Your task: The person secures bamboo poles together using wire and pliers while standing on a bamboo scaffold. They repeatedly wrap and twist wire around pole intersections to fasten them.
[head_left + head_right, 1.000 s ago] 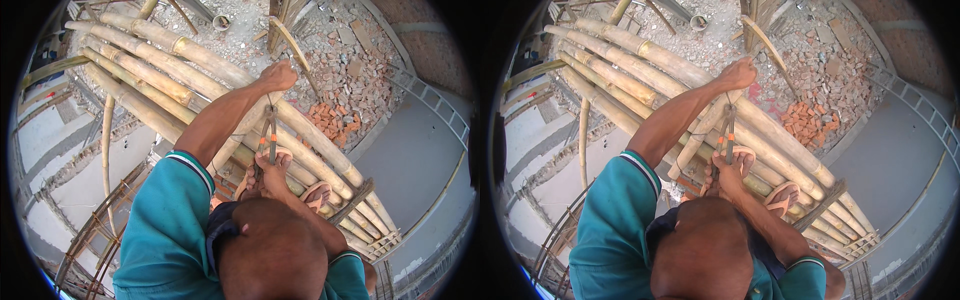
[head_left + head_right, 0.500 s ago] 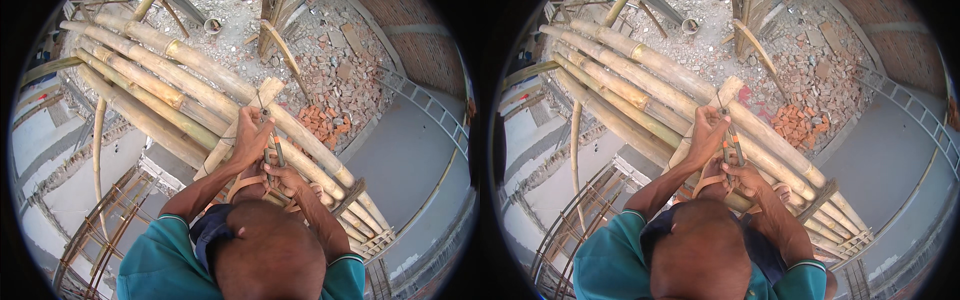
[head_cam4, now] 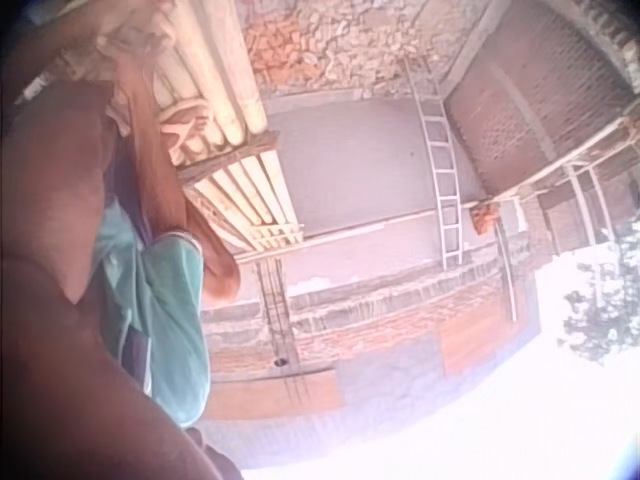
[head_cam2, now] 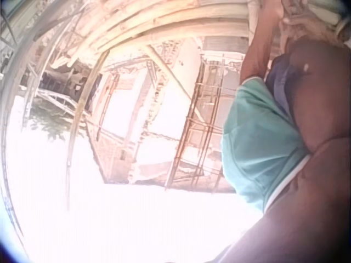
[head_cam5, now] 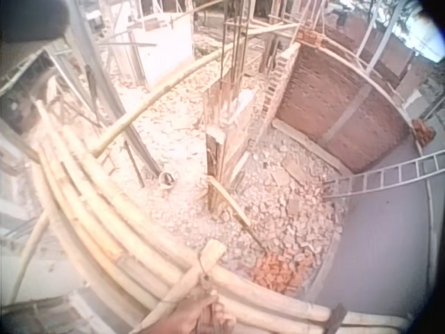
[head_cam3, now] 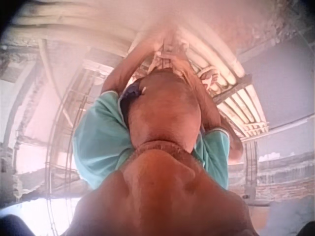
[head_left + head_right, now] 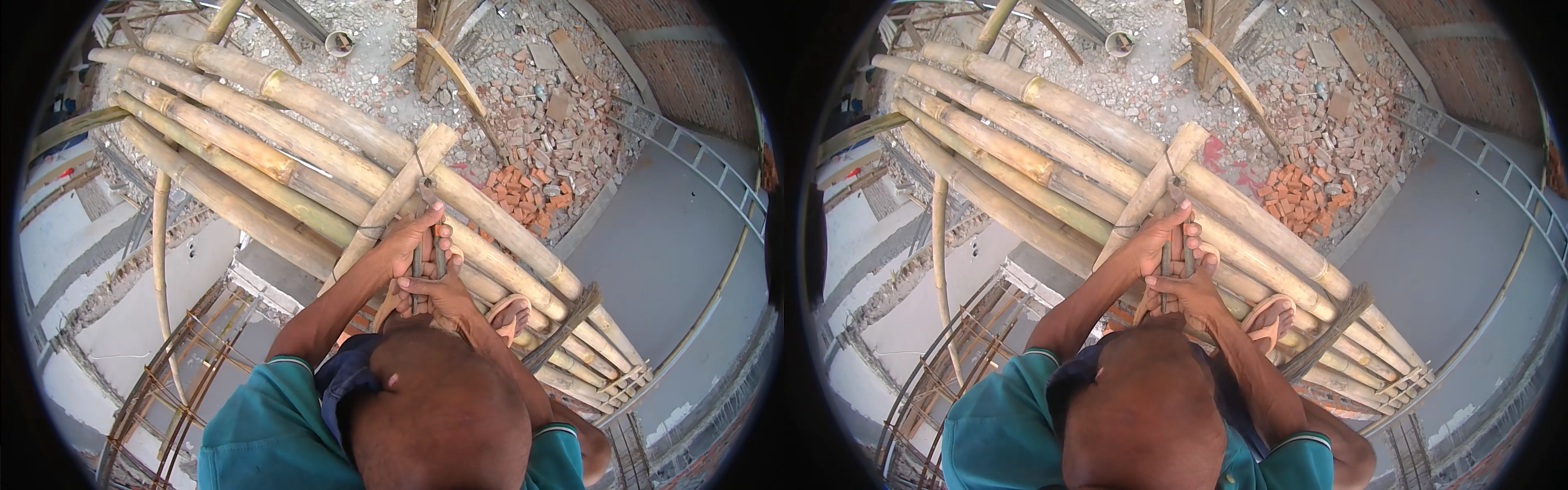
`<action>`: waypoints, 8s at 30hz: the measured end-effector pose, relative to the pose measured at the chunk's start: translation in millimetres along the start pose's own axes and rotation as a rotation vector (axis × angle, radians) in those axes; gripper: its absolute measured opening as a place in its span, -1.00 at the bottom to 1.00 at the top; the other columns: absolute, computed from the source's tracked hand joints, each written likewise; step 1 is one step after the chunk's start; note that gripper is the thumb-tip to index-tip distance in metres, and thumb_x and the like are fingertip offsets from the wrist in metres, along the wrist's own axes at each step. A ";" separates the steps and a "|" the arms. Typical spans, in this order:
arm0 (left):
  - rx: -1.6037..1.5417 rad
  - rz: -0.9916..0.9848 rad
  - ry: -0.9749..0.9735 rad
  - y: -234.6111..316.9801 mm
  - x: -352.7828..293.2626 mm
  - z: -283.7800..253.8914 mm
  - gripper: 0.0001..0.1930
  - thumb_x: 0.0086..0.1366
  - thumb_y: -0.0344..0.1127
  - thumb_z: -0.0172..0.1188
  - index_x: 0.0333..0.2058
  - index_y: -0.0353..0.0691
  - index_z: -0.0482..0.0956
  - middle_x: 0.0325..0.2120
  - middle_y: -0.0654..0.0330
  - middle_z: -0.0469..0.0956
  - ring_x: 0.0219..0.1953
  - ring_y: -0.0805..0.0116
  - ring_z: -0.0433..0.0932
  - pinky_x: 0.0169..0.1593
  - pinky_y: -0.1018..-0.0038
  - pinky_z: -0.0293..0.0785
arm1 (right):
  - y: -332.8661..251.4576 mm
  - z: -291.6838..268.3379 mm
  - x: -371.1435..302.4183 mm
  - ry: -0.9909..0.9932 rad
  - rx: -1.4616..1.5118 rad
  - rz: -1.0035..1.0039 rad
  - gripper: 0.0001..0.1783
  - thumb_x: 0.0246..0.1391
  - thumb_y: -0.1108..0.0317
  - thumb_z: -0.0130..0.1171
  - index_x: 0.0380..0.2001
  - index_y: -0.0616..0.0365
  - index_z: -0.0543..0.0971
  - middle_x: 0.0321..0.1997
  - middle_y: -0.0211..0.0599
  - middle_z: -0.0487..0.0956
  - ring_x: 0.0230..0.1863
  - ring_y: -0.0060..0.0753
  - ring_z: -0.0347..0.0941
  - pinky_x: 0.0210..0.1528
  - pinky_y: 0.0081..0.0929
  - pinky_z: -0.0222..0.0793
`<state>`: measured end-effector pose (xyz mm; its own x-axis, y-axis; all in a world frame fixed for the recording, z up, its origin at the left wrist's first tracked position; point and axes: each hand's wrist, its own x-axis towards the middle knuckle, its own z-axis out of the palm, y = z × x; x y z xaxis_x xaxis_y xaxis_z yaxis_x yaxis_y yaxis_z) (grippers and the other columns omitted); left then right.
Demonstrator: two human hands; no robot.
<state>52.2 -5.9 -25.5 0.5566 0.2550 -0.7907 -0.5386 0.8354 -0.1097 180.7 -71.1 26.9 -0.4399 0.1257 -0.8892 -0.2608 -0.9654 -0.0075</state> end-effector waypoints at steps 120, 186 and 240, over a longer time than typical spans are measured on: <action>1.395 1.408 1.485 206.2 -65.7 -107.3 -0.28 0.48 0.14 0.01 0.39 -0.28 0.23 0.45 -0.20 0.10 0.51 -0.28 -0.06 0.49 -0.20 -0.17 | -77.4 -34.4 -91.3 0.444 -1.773 -0.288 -0.60 0.19 0.42 0.15 0.05 0.44 0.47 -0.16 0.39 0.63 -0.04 0.44 0.57 0.08 0.14 0.45; 1.062 1.376 0.119 161.1 13.2 81.9 -0.49 0.40 0.09 0.17 0.06 -0.23 0.49 -0.23 -0.04 0.50 -0.23 0.12 0.48 -0.26 0.07 0.41 | 123.5 -57.0 -201.6 1.167 -0.182 -1.156 -0.30 0.12 0.00 0.36 0.15 0.28 0.43 0.01 -0.02 0.59 0.05 -0.09 0.54 0.12 -0.18 0.44; 1.744 -0.044 -0.401 -135.4 9.5 260.1 -0.03 0.28 0.13 0.41 0.44 -0.17 0.04 0.25 0.01 0.38 0.27 0.17 0.39 0.24 0.20 0.42 | 76.4 -199.9 -210.4 0.931 -0.368 -1.243 -0.44 0.06 0.30 0.33 0.10 0.26 0.42 -0.13 0.12 0.59 -0.04 0.16 0.56 -0.03 0.02 0.39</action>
<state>294.9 10.1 138.5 0.7984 0.0896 -0.5955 0.5550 0.2740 0.7854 425.2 -217.1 122.0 0.5691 0.7971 -0.2018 0.2323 -0.3913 -0.8905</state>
